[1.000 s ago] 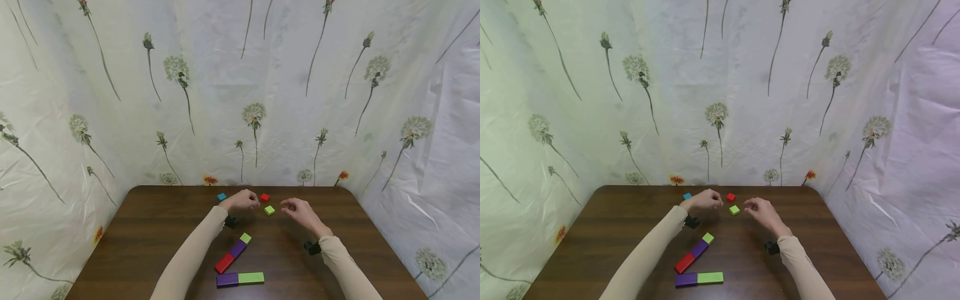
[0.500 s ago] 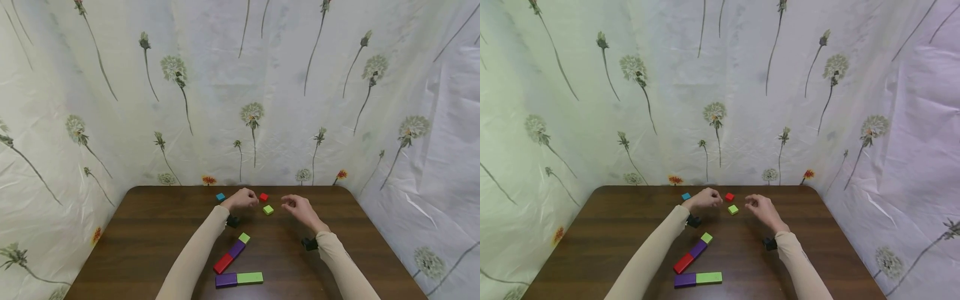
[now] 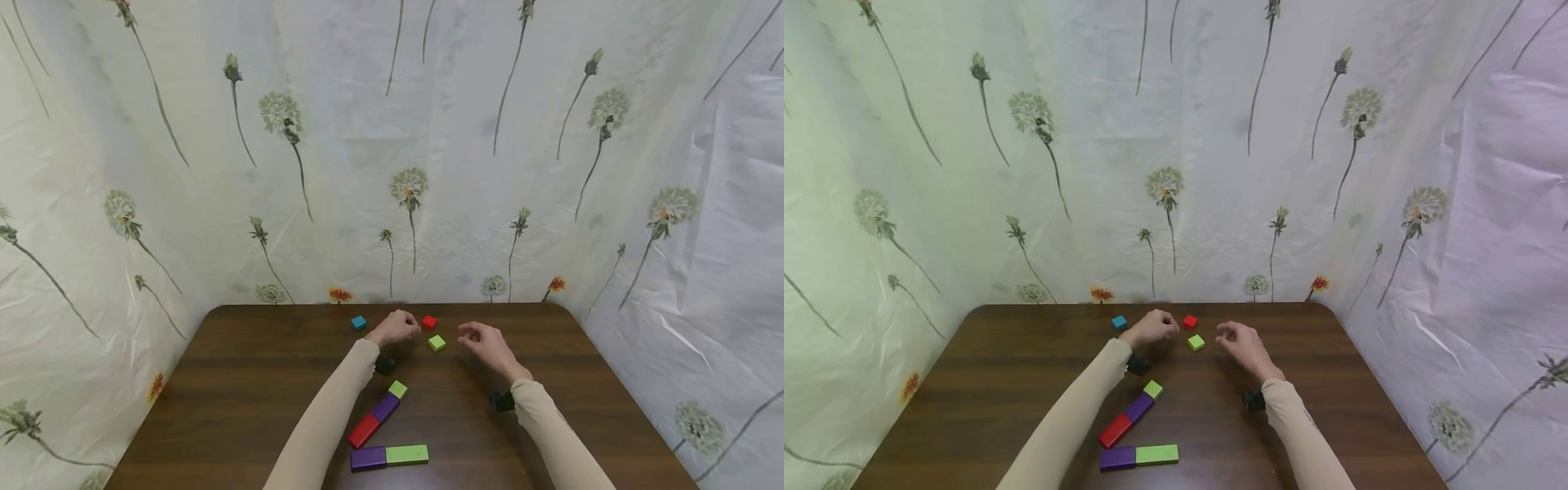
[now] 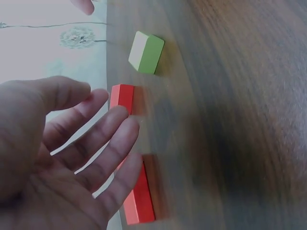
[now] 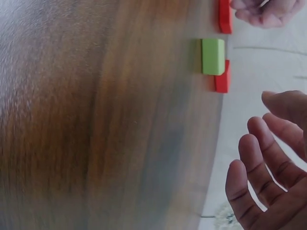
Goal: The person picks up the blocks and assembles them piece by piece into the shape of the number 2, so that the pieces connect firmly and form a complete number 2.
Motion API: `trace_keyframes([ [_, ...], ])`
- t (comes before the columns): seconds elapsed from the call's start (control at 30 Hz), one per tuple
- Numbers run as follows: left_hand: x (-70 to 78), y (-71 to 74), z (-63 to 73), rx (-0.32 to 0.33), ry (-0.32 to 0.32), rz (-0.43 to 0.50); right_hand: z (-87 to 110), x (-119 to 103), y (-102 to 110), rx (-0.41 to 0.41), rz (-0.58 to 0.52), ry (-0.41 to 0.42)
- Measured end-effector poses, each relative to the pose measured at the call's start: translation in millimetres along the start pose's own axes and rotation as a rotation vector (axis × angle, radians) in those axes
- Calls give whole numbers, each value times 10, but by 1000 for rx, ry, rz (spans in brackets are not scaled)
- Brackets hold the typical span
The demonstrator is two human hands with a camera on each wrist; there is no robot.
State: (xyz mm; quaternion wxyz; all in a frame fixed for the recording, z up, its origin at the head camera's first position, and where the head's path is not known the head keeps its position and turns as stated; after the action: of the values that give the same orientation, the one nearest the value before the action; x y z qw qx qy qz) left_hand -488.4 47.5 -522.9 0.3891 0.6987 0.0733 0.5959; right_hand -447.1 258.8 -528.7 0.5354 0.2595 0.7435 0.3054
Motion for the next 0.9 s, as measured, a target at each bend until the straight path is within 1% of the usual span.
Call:
trace_keyframes([
  [0.13, -1, -19, -11, 34, 1, -1, -17, 45, -63, -3, -1, -5],
  [0.27, 10, -47, -26, 43, -16, -33, -22, 79, -121, -13, -3, -21],
  [0.43, 45, -94, -31, 29, -27, -89, -39, 88, -173, -18, 16, -33],
  [0.53, 49, -129, -40, 24, -17, -94, -63, 91, -213, -28, 8, -41],
  [0.7, 35, -217, -64, -10, -6, -93, -102, 89, -292, -44, 8, -42],
  [0.8, 30, -266, -75, -33, -10, -128, -114, 101, -346, -54, 26, -42],
  [0.9, 37, -299, -75, -52, -9, -153, -117, 128, -394, -67, 34, -68],
])
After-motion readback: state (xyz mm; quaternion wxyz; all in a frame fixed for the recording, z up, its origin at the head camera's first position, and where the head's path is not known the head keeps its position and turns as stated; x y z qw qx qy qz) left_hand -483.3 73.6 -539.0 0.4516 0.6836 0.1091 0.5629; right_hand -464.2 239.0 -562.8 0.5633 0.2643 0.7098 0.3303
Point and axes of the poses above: each hand's wrist, its own z-axis away from the middle knuckle, its own y-axis out of the back of the hand, x = y × z, the point moved 7 cm from there along -z, towards the middle knuckle, and after that the axes turned 3 degrees about x, right-handed, at the moved point
